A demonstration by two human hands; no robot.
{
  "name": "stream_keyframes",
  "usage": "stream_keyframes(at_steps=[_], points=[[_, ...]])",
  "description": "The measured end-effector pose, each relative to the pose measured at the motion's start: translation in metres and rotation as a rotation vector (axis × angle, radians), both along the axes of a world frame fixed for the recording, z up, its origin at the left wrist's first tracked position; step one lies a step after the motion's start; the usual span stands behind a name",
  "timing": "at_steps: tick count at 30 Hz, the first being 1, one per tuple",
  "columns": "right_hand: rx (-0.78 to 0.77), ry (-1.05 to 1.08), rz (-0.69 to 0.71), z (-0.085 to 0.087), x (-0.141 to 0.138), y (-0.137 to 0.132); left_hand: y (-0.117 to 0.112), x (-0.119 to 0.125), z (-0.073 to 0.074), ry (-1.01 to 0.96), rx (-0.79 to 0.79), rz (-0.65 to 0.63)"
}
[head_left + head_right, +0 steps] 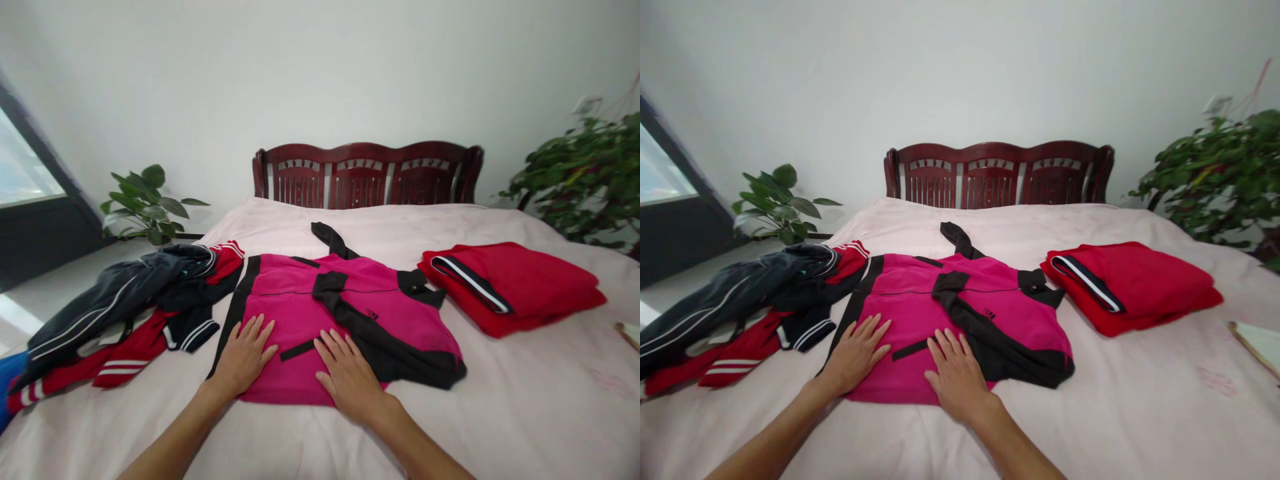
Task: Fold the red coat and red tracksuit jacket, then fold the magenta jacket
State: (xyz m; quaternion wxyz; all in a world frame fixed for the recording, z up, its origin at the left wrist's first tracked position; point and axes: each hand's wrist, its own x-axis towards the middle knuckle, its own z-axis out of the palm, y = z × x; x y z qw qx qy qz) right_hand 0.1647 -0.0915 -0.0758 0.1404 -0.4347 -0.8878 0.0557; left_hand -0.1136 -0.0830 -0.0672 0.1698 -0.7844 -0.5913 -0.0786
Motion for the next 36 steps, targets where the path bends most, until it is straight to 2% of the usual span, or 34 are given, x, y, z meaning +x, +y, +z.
stream_keyframes(at_steps=[6,11,18,20,23,24,26,28,30,33,36], points=[[0.030,0.045,-0.071,0.001,0.008,0.001,-0.002,-0.001,0.001,-0.052,-0.042,0.075],[0.041,0.015,-0.121,0.005,0.007,0.000,-0.005,-0.004,0.003,-0.021,-0.055,0.090],[0.065,0.068,-0.080,0.004,0.009,-0.011,-0.006,-0.006,-0.003,0.009,-0.042,0.078],[0.082,0.152,-0.025,0.009,0.010,-0.013,-0.005,-0.007,-0.004,0.012,-0.034,0.076],[0.134,0.324,0.010,0.028,0.018,-0.008,-0.004,-0.007,-0.005,0.021,-0.037,0.078],[0.161,0.372,-0.032,0.036,0.023,-0.003,-0.004,-0.007,-0.005,0.026,-0.041,0.079],[0.211,0.410,-0.202,0.051,0.038,0.014,-0.003,-0.008,-0.005,0.033,-0.047,0.082],[0.206,0.325,-0.406,0.058,0.060,0.038,-0.003,-0.008,-0.005,0.036,-0.050,0.082],[0.125,0.123,-0.529,0.052,0.086,0.061,-0.002,-0.008,-0.006,0.037,-0.050,0.082],[-0.090,-0.156,-0.576,0.025,0.130,0.086,-0.001,-0.009,-0.008,0.039,-0.048,0.083],[-0.057,-0.234,-0.568,0.000,0.166,0.095,-0.001,-0.010,-0.009,0.045,-0.054,0.076]])
